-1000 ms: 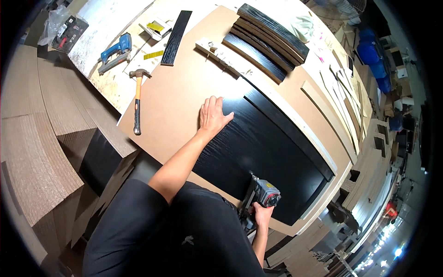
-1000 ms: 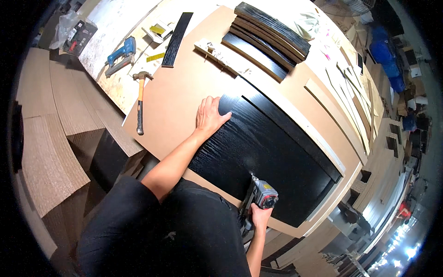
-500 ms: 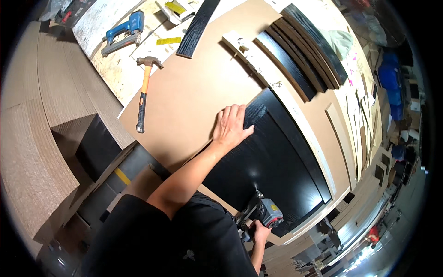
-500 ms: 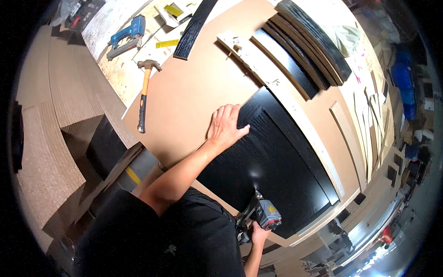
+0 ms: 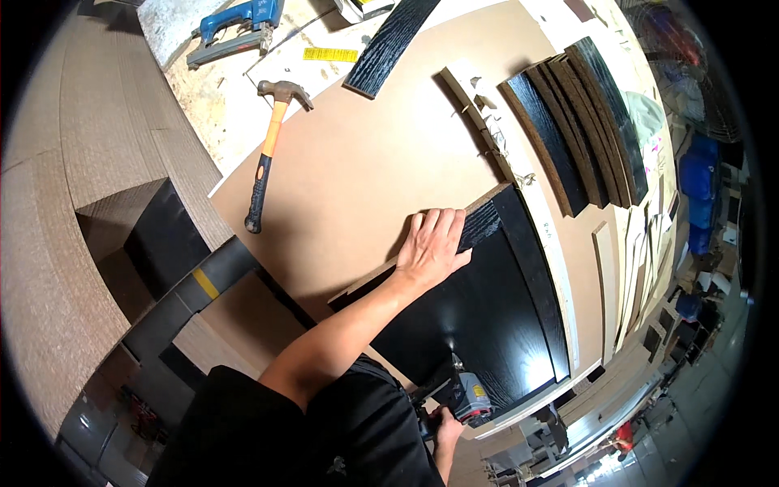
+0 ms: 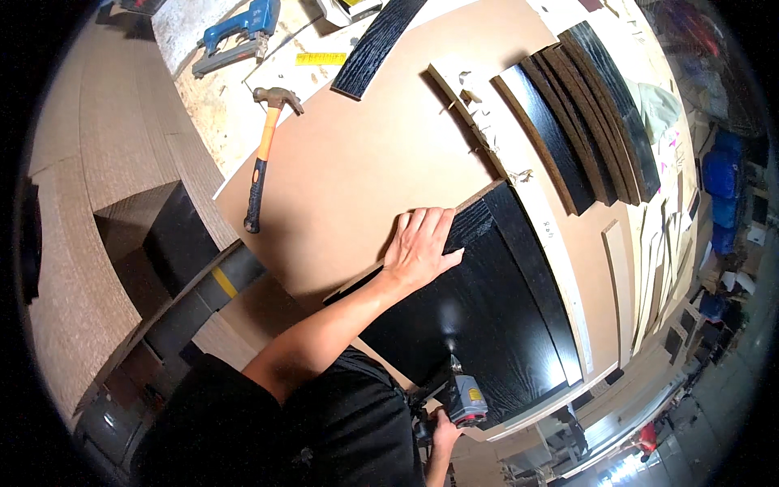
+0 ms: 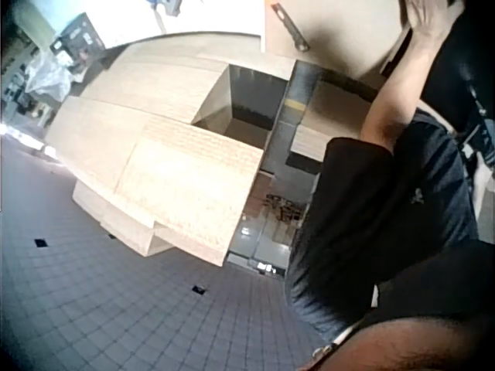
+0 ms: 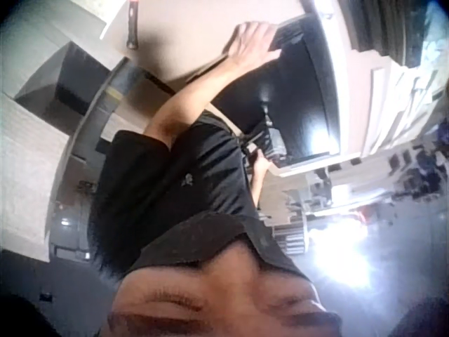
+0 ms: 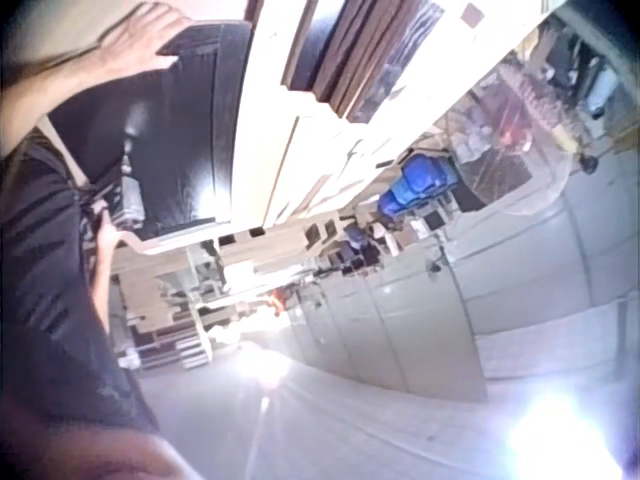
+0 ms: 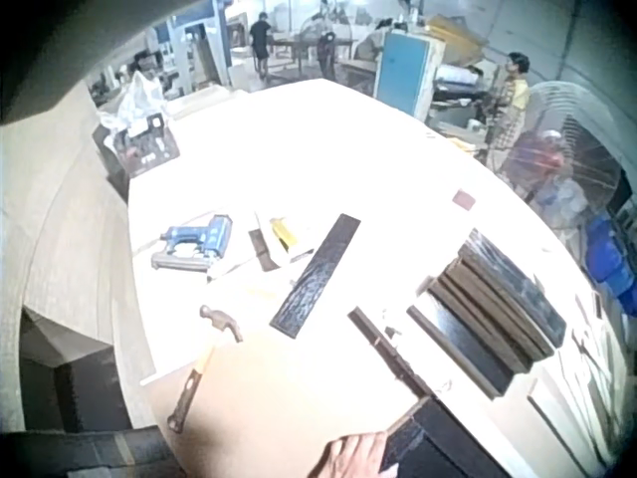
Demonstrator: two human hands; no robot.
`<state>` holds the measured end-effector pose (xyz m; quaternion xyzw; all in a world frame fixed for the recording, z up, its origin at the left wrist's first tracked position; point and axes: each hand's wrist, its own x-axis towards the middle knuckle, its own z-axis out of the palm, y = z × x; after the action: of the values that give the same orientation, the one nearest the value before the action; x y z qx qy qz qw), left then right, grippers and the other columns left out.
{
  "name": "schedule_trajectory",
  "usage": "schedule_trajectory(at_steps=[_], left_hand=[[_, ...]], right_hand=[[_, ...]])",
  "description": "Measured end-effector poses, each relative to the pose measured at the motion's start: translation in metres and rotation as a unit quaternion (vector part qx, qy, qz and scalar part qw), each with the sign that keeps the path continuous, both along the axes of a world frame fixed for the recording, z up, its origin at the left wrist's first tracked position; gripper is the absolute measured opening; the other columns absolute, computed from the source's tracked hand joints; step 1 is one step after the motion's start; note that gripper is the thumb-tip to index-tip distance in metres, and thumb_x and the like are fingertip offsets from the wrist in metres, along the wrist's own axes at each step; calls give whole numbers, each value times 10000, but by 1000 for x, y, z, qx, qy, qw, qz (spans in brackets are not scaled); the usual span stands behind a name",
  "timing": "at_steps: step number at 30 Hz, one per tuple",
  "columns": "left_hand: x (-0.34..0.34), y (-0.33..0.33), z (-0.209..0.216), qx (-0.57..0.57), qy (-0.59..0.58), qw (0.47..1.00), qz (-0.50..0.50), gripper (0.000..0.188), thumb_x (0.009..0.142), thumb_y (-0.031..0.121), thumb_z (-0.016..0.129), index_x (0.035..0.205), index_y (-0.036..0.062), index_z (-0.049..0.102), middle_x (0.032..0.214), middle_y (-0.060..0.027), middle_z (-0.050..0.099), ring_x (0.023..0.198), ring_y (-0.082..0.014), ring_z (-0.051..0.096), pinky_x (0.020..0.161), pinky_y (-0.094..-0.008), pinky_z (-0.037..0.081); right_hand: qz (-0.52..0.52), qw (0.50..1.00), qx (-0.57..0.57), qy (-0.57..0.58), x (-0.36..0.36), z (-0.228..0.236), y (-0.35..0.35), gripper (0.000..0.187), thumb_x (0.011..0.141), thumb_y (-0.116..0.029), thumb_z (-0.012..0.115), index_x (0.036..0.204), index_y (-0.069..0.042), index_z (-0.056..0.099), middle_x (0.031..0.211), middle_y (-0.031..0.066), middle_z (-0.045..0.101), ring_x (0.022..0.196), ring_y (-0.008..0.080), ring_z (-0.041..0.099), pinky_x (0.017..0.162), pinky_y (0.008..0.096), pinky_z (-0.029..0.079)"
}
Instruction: The person assembles a furniture panel by picking up a black board, placing it on a work table, and using a pneumatic nail gun to attach wooden strips and thin vertical spacers to the panel surface.
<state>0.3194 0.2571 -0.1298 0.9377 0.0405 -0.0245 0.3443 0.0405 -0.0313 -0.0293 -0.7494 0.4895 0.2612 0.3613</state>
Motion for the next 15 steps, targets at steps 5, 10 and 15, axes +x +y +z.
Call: schedule_trajectory(at_steps=[5, 10, 15], left_hand=[[0, 0, 0, 8, 1, 1000, -5, 677, 796, 366, 759, 1299, 22, 464, 1155, -123, 520, 1096, -270, 489, 952, -427, 375], [0, -1, 0, 11, 1, 1000, -2, 676, 800, 368, 758, 1300, 22, 464, 1161, -123, 513, 1097, -265, 484, 957, -436, 371], [0, -1, -2, 12, 4, 1000, -2, 687, 782, 361, 771, 1299, 23, 470, 1153, -123, 521, 1093, -268, 490, 971, -434, 373]], right_hand=[[7, 1000, 15, -18, 1, 4, 7, 49, 734, 9, 625, 768, 32, 600, 698, 84, 640, 637, 213, 632, 619, 337, 512], [-10, 997, 3, -81, 28, 14, 31, 177, 720, 25, 605, 893, 33, 574, 674, 93, 609, 572, 216, 612, 541, 322, 503], [-19, 991, 39, -127, 112, 39, 48, 219, 699, 6, 557, 916, 33, 574, 649, 92, 581, 513, 215, 581, 475, 324, 486]])
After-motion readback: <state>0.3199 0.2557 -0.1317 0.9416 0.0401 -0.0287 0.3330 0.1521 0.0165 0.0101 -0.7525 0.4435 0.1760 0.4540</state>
